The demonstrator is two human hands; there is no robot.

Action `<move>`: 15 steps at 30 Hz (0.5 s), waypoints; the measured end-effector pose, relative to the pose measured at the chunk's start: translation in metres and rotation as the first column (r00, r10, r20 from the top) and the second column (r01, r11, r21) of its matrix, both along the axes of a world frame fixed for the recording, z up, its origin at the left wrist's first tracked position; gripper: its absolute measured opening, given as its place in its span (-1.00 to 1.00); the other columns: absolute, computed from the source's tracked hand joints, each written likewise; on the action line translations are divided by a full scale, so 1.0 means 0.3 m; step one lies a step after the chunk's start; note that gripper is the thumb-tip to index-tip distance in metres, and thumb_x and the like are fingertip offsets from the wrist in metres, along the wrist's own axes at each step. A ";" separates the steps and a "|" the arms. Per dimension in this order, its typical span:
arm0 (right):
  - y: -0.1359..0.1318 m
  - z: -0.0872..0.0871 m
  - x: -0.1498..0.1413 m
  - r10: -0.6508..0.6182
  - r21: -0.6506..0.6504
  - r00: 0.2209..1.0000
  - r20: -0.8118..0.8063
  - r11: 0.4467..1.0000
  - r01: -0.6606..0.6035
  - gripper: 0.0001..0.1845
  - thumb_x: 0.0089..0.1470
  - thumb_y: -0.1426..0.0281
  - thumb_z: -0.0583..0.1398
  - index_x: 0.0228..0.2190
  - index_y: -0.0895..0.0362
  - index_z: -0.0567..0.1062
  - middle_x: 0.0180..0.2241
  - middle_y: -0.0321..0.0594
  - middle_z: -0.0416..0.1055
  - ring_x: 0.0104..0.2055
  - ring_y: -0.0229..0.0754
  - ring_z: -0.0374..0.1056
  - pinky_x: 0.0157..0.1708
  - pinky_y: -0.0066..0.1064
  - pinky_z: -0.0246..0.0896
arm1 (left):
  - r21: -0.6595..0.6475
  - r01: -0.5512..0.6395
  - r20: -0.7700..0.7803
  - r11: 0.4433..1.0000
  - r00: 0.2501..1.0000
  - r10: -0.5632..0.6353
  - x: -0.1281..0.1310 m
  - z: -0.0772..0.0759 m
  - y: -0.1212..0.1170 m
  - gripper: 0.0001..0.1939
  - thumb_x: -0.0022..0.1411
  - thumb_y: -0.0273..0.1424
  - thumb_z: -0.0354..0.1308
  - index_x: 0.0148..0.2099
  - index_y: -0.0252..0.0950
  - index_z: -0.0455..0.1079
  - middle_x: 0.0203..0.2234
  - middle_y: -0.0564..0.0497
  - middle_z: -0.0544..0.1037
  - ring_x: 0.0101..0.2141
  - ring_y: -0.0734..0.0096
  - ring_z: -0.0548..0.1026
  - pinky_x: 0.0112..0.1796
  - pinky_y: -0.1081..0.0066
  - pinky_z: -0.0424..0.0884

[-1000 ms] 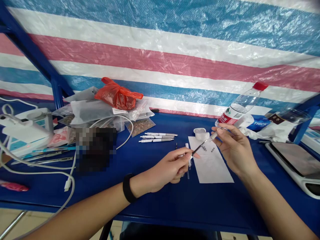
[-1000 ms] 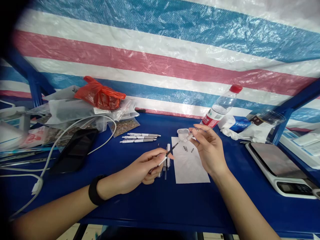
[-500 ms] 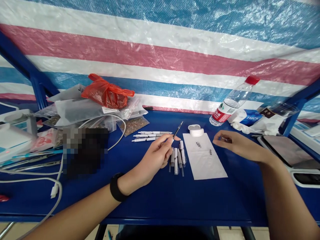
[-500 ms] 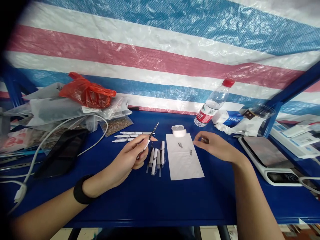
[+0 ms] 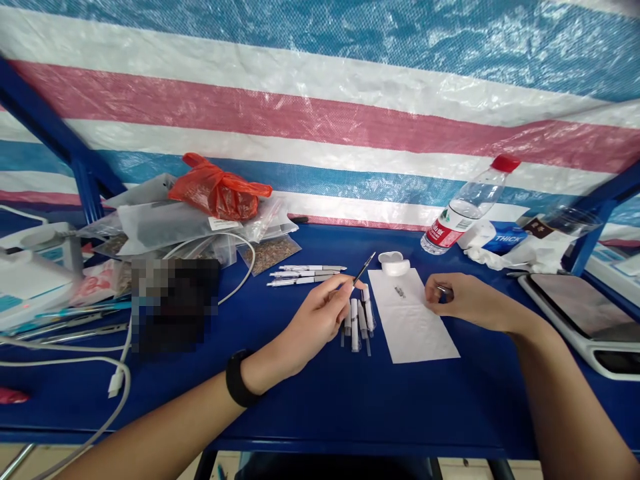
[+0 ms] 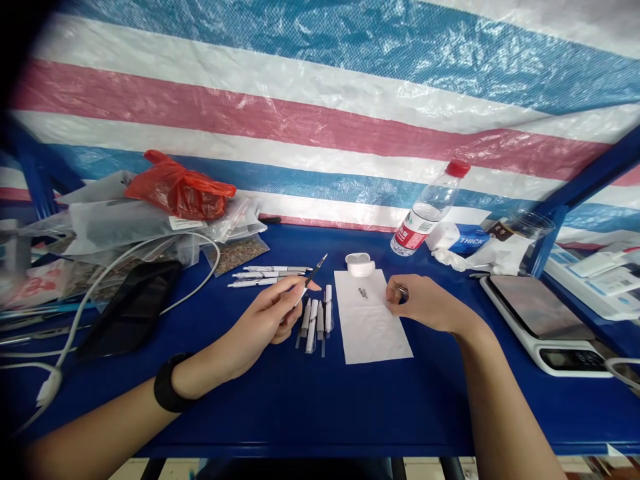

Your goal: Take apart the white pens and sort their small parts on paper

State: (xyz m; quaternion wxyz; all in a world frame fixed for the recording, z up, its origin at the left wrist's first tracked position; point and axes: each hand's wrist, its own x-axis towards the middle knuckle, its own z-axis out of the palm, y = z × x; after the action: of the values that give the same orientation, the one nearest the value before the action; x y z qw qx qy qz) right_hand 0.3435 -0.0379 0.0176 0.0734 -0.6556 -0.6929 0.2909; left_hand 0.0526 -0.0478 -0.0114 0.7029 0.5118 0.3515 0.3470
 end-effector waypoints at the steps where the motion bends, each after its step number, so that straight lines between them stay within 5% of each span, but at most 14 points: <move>1: -0.001 0.002 -0.008 0.002 0.016 1.000 -0.002 1.000 -0.002 -0.89 -0.16 0.29 0.21 -0.53 0.07 0.45 -0.47 -0.26 0.42 -0.43 -0.16 0.26 -0.42 -0.36 0.07 | 0.002 -0.004 -0.007 1.000 1.000 0.004 0.001 0.000 0.000 -0.74 0.48 -0.20 -0.03 -0.04 -0.26 0.35 -0.60 0.23 0.16 -0.67 0.64 -0.05 -0.65 0.56 -0.07; 10: -0.002 -0.018 -0.112 0.080 0.141 0.987 -0.140 0.988 -0.060 -0.82 -0.03 0.22 0.23 -0.45 0.07 0.49 -0.40 -0.23 0.51 -0.43 -0.17 0.28 -0.40 -0.35 0.10 | 0.026 -0.003 -0.021 1.000 1.000 0.003 0.009 0.003 0.002 -0.72 0.47 -0.17 -0.03 -0.05 -0.26 0.35 -0.59 0.23 0.15 -0.67 0.62 -0.05 -0.63 0.53 -0.08; 15: -0.007 -0.005 -0.137 -0.042 0.317 0.931 -0.361 0.934 0.165 -0.59 0.09 0.00 0.26 -0.46 0.09 0.52 -0.48 -0.24 0.42 -0.48 -0.21 0.16 -0.44 -0.34 0.04 | 0.087 -0.008 -0.076 0.996 0.997 0.014 0.007 -0.007 0.001 -0.68 0.46 -0.12 -0.03 -0.10 -0.26 0.36 -0.59 0.22 0.14 -0.65 0.59 -0.02 -0.60 0.51 -0.04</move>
State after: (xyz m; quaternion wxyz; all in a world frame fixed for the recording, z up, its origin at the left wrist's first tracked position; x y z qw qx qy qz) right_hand 0.3024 -0.0399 0.0160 0.3232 -0.6069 -0.6726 0.2734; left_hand 0.0546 -0.0475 -0.0136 0.6643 0.5527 0.3656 0.3459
